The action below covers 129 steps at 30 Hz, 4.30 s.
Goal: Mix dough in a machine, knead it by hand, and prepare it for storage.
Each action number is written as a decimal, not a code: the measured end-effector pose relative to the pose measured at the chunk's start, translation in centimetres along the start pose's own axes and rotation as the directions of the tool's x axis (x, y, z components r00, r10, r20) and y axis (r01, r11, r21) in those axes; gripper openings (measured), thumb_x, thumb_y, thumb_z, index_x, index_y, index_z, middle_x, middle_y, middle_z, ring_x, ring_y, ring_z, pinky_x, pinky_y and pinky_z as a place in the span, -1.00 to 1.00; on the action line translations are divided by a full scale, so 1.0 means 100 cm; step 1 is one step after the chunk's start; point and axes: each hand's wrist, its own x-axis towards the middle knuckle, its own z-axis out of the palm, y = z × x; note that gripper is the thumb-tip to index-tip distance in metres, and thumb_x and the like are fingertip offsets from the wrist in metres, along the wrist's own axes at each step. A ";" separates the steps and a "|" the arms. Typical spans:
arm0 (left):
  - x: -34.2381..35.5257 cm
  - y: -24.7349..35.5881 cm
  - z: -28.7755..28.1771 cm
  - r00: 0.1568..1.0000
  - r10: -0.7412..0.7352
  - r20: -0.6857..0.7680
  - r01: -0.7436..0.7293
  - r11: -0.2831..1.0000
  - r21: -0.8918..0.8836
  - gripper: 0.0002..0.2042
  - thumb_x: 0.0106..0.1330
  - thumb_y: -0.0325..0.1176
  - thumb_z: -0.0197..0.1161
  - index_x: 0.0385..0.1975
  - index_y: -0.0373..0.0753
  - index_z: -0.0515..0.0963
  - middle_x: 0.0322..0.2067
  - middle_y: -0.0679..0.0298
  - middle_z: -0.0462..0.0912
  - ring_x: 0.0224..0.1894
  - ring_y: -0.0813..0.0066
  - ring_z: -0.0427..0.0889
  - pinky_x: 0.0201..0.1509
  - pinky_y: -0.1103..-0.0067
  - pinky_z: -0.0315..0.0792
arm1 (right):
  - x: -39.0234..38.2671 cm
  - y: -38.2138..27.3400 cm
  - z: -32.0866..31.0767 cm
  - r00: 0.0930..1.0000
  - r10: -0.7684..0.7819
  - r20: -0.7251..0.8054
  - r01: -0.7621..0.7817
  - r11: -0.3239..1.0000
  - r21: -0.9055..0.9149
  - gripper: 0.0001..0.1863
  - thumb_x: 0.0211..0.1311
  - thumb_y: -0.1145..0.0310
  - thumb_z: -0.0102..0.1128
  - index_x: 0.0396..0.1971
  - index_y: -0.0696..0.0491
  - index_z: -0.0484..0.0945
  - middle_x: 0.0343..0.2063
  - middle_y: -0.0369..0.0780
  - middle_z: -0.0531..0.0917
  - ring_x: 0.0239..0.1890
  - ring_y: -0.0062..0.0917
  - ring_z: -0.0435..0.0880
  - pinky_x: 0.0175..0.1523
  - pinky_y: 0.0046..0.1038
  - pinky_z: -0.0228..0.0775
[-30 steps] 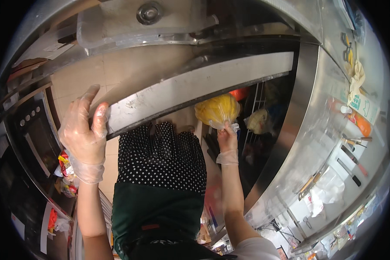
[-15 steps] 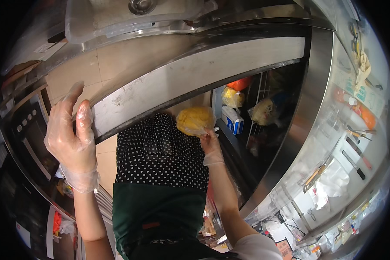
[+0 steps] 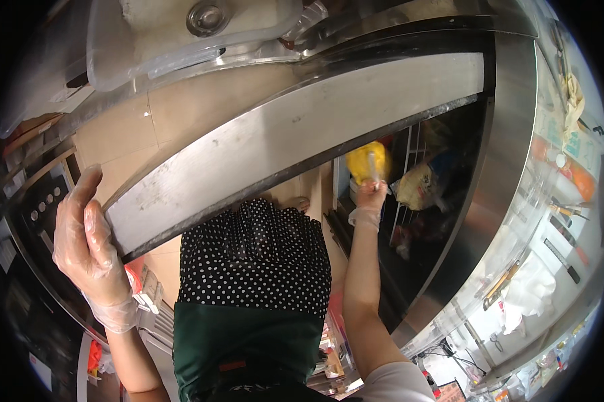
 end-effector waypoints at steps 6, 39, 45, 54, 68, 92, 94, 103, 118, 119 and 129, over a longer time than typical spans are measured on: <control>0.001 0.001 0.007 0.998 -0.063 0.026 0.066 0.991 -0.117 -0.61 0.45 -0.23 -0.08 -0.04 -0.43 0.55 -0.11 0.07 0.62 -0.02 0.33 0.57 0.15 0.47 0.35 | 0.103 -0.032 -0.065 0.987 -0.118 -0.106 0.106 0.987 -0.117 -0.87 0.26 0.36 0.13 -0.38 0.11 0.48 -0.54 -0.32 0.53 -0.53 -0.62 0.49 -0.41 -0.66 0.37; -0.257 0.233 0.109 0.577 0.162 0.800 0.224 0.911 -0.347 -0.14 0.36 -0.10 0.11 0.43 -0.14 -0.38 0.37 0.02 0.11 0.21 0.00 0.40 0.15 0.32 0.41 | -0.539 -0.154 -0.075 0.812 -0.187 0.552 0.528 -0.166 -0.833 -0.84 0.24 0.60 0.05 -0.22 0.19 0.59 -0.43 -0.13 0.66 -0.38 -0.45 0.67 -0.22 -0.50 0.50; -0.249 0.221 0.171 0.394 0.452 0.800 0.316 0.751 -0.580 -0.35 0.41 -0.25 0.02 0.42 -0.20 -0.09 0.28 -0.10 0.27 0.28 0.02 0.33 0.32 0.39 0.20 | -0.520 -0.201 -0.077 0.792 -0.261 0.553 0.565 -0.030 -0.824 -0.78 0.32 0.60 -0.04 -0.10 0.21 0.53 -0.32 -0.14 0.63 -0.32 -0.54 0.62 -0.15 -0.52 0.47; -0.155 0.146 0.070 0.598 0.296 0.745 0.175 0.859 -0.481 -0.31 0.25 -0.07 0.26 0.28 -0.36 0.25 0.03 -0.09 0.56 0.03 0.20 0.60 0.15 0.48 0.43 | -0.456 -0.247 0.045 0.538 -0.095 0.837 0.834 -0.083 -0.546 -0.74 0.29 0.54 0.02 -0.03 0.19 0.49 -0.32 -0.17 0.65 -0.35 -0.53 0.63 -0.17 -0.49 0.48; 0.196 0.110 -0.084 0.908 -0.226 0.352 0.389 0.151 -0.909 0.04 0.07 0.11 0.40 0.38 -0.31 -0.09 0.28 -0.14 0.18 0.30 0.05 0.24 0.20 0.17 0.32 | -0.455 -0.147 0.197 0.577 0.039 0.816 0.810 -0.154 -0.566 -0.75 0.26 0.48 0.09 -0.10 0.20 0.55 -0.30 -0.16 0.67 -0.32 -0.53 0.65 -0.13 -0.49 0.50; 0.217 0.097 -0.167 0.812 0.050 0.582 0.577 -0.222 -0.786 -0.66 0.33 -0.39 0.10 0.05 -0.40 0.37 -0.01 0.12 0.47 0.03 0.33 0.50 0.18 0.42 0.44 | -0.414 -0.149 0.479 0.509 0.094 0.856 0.851 0.096 -0.517 -0.59 0.35 0.36 0.08 0.14 0.19 0.40 -0.01 -0.15 0.56 0.05 -0.45 0.54 0.15 -0.42 0.35; 0.192 0.088 -0.197 0.806 0.068 0.588 0.585 -0.241 -0.775 -0.73 0.34 -0.39 0.11 -0.07 -0.45 0.40 -0.07 0.01 0.51 0.00 0.22 0.55 0.18 0.32 0.49 | -0.429 -0.137 0.541 0.431 0.245 0.868 0.832 0.266 -0.488 -0.41 0.31 0.22 0.16 0.26 0.14 0.26 0.15 -0.13 0.45 0.21 -0.40 0.42 0.25 -0.40 0.24; 0.099 0.057 -0.364 0.772 -0.001 0.636 0.617 -0.239 -0.750 -0.65 0.35 -0.33 0.14 0.03 -0.45 0.41 -0.02 0.07 0.52 0.01 0.32 0.55 0.18 0.37 0.46 | -0.549 -0.059 0.630 0.184 0.688 0.702 0.742 0.371 -0.559 0.26 -0.10 -0.48 0.18 0.40 0.16 -0.04 0.33 -0.14 0.21 0.37 -0.41 0.17 0.38 -0.38 0.02; 0.131 -0.125 -0.556 0.477 0.381 0.792 0.625 0.486 -0.611 -0.67 0.39 -0.30 0.12 0.01 -0.43 0.41 -0.21 0.14 0.63 -0.14 0.49 0.60 -0.01 0.55 0.50 | -0.766 0.060 0.624 0.534 0.589 0.607 0.600 0.242 -0.763 0.15 -0.07 -0.43 0.17 0.31 0.21 0.14 0.17 -0.13 0.41 0.20 -0.40 0.41 0.29 -0.38 0.24; 0.140 -0.139 -0.560 0.445 0.385 0.808 0.634 0.502 -0.588 -0.68 0.39 -0.30 0.11 -0.02 -0.43 0.43 -0.24 0.14 0.64 -0.18 0.50 0.63 -0.07 0.58 0.53 | -0.773 0.068 0.621 0.579 0.562 0.590 0.563 0.248 -0.789 0.13 -0.05 -0.41 0.17 0.32 0.20 0.14 0.16 -0.13 0.42 0.19 -0.39 0.42 0.28 -0.38 0.25; 0.222 -0.235 -0.562 0.354 0.450 0.820 0.519 0.635 -0.572 -0.70 0.44 -0.25 0.05 -0.28 -0.44 0.47 -0.42 0.14 0.65 -0.43 0.47 0.68 -0.33 0.60 0.57 | -0.806 0.143 0.625 0.650 0.528 0.546 0.594 0.093 -0.799 0.00 0.19 -0.41 -0.16 0.34 0.17 0.08 0.18 -0.14 0.39 0.21 -0.40 0.38 0.30 -0.41 0.19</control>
